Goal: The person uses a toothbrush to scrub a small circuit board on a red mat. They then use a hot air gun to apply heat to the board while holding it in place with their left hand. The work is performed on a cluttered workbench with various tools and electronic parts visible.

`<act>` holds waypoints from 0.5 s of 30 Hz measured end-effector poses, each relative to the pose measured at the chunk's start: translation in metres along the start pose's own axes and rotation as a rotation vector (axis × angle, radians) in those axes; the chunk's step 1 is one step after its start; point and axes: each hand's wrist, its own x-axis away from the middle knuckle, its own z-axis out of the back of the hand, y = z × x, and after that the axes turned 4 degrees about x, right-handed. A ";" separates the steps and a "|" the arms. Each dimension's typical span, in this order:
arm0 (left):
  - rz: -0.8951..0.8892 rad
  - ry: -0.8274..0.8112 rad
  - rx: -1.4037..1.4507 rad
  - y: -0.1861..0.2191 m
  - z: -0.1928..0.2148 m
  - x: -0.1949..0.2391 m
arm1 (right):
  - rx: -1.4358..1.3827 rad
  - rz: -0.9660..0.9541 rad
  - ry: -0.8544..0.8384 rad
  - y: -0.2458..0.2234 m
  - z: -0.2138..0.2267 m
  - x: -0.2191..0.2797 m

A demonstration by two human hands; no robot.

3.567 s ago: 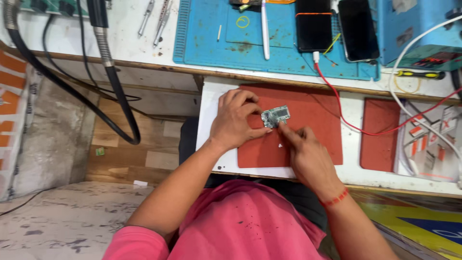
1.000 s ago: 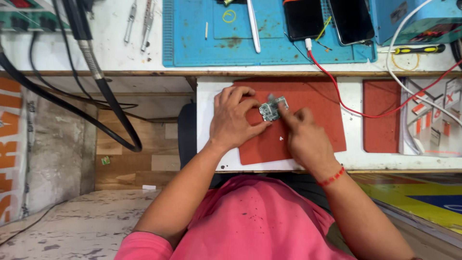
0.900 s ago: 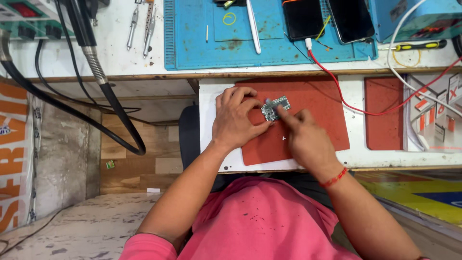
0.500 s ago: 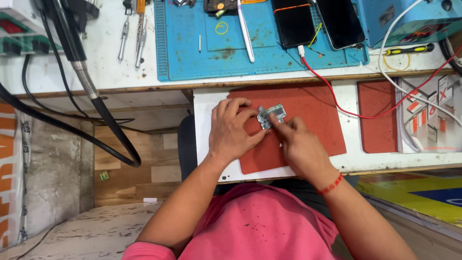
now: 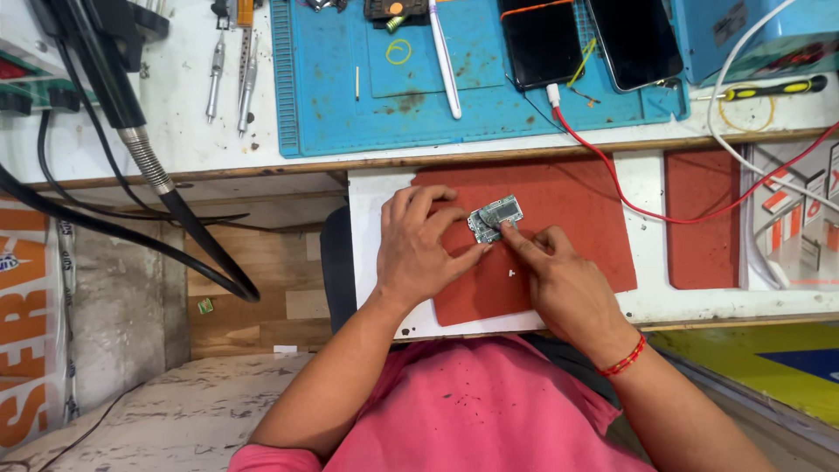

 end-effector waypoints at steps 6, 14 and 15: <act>-0.014 0.017 -0.008 -0.002 -0.002 -0.004 | -0.044 -0.065 0.060 0.001 0.002 0.006; -0.031 0.038 -0.019 0.001 -0.003 -0.004 | -0.005 -0.119 0.056 0.004 -0.003 0.000; -0.025 0.034 -0.020 -0.001 -0.003 -0.002 | 0.004 -0.174 0.039 0.003 -0.005 0.005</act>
